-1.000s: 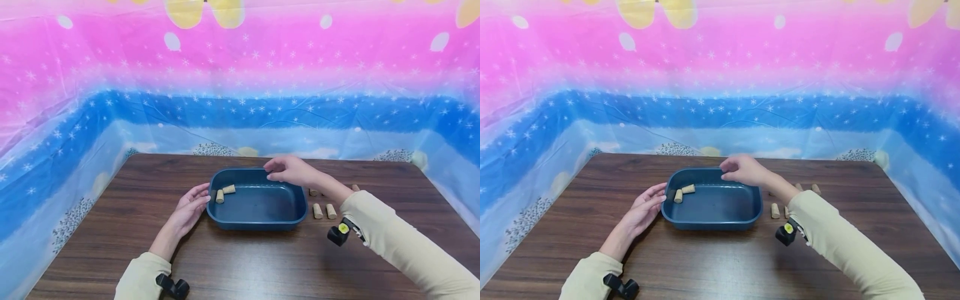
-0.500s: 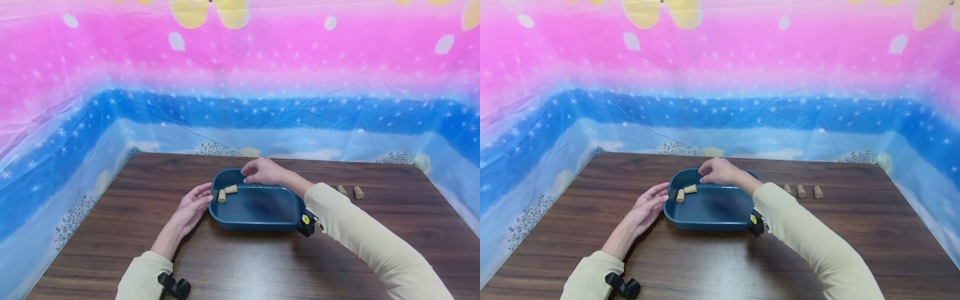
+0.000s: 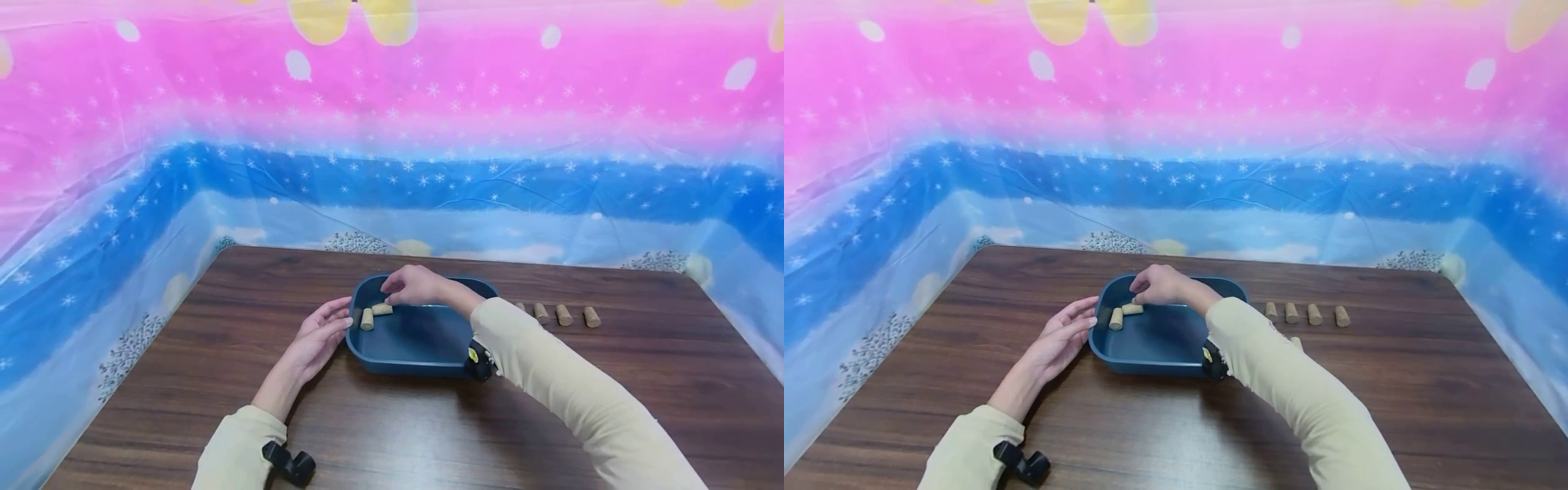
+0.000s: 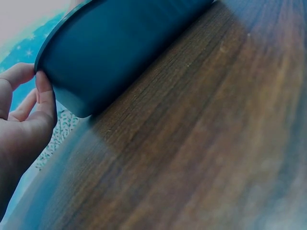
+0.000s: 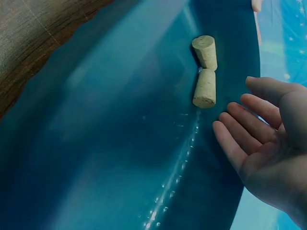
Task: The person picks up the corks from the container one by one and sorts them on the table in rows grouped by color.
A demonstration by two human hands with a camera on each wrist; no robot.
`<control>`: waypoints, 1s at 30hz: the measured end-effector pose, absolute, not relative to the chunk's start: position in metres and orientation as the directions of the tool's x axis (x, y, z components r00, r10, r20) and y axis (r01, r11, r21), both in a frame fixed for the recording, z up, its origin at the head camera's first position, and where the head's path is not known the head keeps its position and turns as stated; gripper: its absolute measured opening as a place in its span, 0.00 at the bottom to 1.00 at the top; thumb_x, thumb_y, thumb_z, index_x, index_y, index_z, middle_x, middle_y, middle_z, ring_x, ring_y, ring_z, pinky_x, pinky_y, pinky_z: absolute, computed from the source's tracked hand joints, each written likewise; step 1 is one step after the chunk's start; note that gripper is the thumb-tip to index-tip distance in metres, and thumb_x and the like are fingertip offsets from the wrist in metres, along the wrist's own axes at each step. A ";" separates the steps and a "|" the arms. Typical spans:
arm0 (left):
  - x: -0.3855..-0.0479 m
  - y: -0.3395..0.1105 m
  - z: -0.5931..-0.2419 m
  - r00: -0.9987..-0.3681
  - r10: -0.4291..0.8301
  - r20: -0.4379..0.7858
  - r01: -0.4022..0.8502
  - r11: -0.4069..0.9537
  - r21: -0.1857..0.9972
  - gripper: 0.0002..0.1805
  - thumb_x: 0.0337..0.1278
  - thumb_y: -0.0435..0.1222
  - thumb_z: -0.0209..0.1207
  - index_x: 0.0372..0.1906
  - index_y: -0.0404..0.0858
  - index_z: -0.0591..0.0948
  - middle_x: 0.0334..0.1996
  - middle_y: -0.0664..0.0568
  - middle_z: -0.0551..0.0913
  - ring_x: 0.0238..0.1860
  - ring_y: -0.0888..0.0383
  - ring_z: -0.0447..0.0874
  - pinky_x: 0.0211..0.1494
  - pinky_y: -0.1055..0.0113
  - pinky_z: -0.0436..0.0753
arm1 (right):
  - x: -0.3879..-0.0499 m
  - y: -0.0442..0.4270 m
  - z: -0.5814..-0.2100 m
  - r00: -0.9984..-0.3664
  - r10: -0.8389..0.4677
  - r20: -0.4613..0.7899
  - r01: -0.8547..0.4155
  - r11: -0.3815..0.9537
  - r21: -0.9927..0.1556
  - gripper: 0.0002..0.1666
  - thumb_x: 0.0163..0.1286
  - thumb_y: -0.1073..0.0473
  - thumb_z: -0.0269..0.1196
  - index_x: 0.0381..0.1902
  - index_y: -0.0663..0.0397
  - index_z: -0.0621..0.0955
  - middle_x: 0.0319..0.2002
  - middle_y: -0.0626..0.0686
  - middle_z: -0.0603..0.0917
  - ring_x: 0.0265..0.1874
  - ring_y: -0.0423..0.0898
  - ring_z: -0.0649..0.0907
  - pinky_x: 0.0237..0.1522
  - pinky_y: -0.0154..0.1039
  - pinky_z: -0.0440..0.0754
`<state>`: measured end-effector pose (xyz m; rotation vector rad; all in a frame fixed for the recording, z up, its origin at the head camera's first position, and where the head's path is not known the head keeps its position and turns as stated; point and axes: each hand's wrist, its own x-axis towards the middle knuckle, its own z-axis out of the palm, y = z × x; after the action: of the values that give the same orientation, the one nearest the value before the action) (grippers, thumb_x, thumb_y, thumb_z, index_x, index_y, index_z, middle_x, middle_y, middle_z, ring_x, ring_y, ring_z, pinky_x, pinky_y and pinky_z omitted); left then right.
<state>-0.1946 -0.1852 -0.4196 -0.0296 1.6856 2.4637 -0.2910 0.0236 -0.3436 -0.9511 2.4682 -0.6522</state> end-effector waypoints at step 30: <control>-0.195 -0.186 -0.420 -0.987 0.128 -0.097 -0.139 -0.373 0.918 0.28 0.64 0.22 0.51 0.69 0.28 0.61 0.50 0.44 0.70 0.48 0.58 0.75 0.52 0.71 0.77 | -0.288 0.006 -0.366 -0.626 -0.737 -0.254 -0.598 0.663 -0.450 0.23 0.62 0.64 0.68 0.57 0.55 0.81 0.53 0.53 0.81 0.39 0.43 0.80 0.44 0.37 0.80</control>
<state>-0.1952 -0.1861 -0.4197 -0.0139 1.6572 2.4768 -0.2885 0.0060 -0.3664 -1.0458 2.4622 -0.4540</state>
